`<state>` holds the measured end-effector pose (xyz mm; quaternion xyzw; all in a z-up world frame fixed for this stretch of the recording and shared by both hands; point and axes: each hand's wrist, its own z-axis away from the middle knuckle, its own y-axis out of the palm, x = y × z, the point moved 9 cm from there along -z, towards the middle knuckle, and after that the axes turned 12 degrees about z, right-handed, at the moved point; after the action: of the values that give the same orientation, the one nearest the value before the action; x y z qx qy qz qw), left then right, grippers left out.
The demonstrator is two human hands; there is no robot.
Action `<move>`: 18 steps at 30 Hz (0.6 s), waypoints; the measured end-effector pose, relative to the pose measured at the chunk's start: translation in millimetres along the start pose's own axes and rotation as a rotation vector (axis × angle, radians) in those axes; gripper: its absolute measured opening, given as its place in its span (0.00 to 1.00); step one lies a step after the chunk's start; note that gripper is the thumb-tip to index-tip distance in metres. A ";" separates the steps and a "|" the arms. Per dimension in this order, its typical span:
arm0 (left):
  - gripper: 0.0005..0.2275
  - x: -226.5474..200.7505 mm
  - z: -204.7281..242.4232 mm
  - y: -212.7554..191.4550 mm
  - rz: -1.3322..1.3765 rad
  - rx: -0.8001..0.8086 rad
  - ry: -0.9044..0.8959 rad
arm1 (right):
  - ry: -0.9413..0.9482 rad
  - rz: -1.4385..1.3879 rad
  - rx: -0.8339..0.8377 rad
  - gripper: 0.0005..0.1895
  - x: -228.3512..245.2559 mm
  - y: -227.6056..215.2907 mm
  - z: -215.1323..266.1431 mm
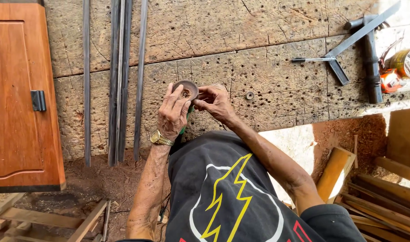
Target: The person is using an angle grinder with a sanding disc to smooth and polish a long metal bar on a workbench.
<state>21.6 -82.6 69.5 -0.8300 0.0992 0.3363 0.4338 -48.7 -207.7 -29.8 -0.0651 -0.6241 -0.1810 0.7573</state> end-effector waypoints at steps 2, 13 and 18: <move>0.08 -0.4 -2.3 -1.4 0.002 -0.020 0.003 | 0.045 -0.006 -0.020 0.21 -6.3 0.6 -1.3; 0.09 8.0 -17.2 -12.5 0.007 -0.134 -0.044 | 0.194 -0.003 -0.078 0.18 -2.3 1.0 -7.9; 0.14 86.1 12.0 -37.6 -0.066 -0.528 -0.171 | 0.200 -0.048 -0.068 0.17 -2.5 2.1 -8.4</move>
<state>97.9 -39.5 33.9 -0.8856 -0.0561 0.4052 0.2198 -40.6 -208.1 -33.7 -0.0574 -0.5405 -0.2256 0.8085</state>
